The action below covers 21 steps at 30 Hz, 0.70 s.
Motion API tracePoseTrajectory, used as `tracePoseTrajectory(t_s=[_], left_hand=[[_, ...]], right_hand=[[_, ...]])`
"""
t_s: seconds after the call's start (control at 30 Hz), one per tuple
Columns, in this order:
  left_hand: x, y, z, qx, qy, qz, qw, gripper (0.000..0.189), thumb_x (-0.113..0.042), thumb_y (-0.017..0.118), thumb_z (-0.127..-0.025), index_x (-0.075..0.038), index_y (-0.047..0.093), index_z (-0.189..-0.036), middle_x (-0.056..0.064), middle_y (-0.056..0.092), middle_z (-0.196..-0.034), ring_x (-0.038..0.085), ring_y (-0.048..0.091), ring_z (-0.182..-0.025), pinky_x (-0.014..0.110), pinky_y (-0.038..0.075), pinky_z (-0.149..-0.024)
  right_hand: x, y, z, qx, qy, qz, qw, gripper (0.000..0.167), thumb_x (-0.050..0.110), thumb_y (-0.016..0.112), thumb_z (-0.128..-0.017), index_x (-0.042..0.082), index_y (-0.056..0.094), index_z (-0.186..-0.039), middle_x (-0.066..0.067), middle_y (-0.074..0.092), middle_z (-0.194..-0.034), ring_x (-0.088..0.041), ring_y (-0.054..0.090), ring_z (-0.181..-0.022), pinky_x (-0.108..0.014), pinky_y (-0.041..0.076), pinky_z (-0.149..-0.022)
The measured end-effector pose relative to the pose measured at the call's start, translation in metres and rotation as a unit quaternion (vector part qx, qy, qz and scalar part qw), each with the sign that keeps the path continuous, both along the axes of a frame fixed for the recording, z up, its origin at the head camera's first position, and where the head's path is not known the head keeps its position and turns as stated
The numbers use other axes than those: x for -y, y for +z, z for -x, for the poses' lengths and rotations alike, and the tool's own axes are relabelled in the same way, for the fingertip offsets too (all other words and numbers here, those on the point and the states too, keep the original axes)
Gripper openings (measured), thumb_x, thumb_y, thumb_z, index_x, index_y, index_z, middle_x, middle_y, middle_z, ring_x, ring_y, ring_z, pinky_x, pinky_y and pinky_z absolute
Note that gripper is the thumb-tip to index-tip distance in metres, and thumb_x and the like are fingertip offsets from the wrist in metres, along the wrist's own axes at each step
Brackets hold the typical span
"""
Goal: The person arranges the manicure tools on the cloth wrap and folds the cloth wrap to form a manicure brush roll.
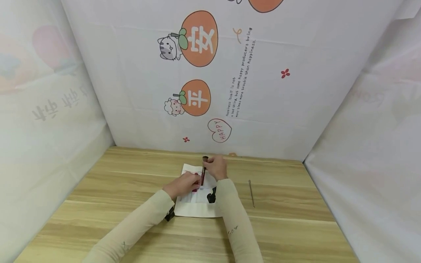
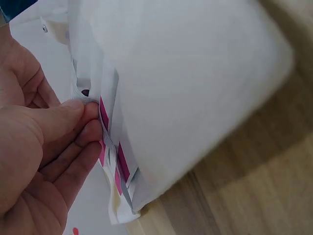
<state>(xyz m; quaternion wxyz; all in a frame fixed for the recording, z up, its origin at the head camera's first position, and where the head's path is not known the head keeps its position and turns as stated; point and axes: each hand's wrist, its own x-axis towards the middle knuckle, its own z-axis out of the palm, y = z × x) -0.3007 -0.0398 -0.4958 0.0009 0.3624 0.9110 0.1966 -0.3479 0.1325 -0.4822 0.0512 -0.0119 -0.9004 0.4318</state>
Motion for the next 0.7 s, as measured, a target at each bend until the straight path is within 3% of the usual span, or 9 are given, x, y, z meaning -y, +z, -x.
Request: tracePoseTrajectory(t_s=[0.27,0.57,0.7], left_hand=[[0.0,0.006,-0.006,0.015,0.015,-0.007,0.9997,0.021,-0.005,0.068,-0.101,-0.007,0.064,-0.08,-0.003,0.056,-0.071,0.009,0.049,-0.065,0.021,0.041,-0.063],[0.0,0.003,-0.003,0.02,0.025,-0.012,0.9994,0.02,-0.006,0.067,-0.102,-0.01,0.066,-0.082,-0.001,0.064,-0.076,0.007,0.052,-0.068,0.021,0.045,-0.065],[-0.001,0.002,-0.004,0.021,0.026,-0.019,0.9993,0.018,-0.005,0.067,-0.102,-0.009,0.068,-0.085,-0.001,0.065,-0.077,0.008,0.053,-0.068,0.021,0.046,-0.065]], right_hand=[[-0.005,-0.003,-0.003,0.022,0.027,-0.036,0.9987,0.021,0.02,0.084,-0.088,0.004,0.078,-0.075,-0.003,0.072,-0.067,-0.011,0.056,-0.061,-0.022,0.041,-0.055],[-0.005,-0.001,-0.016,0.061,0.056,-0.046,0.9955,0.022,0.019,0.085,-0.085,0.003,0.079,-0.072,-0.002,0.071,-0.061,-0.012,0.06,-0.061,-0.022,0.045,-0.057],[-0.006,0.0,-0.02,0.093,0.074,-0.078,0.9898,0.024,0.024,0.082,-0.087,0.004,0.08,-0.073,0.001,0.069,-0.062,-0.012,0.058,-0.064,-0.023,0.043,-0.056]])
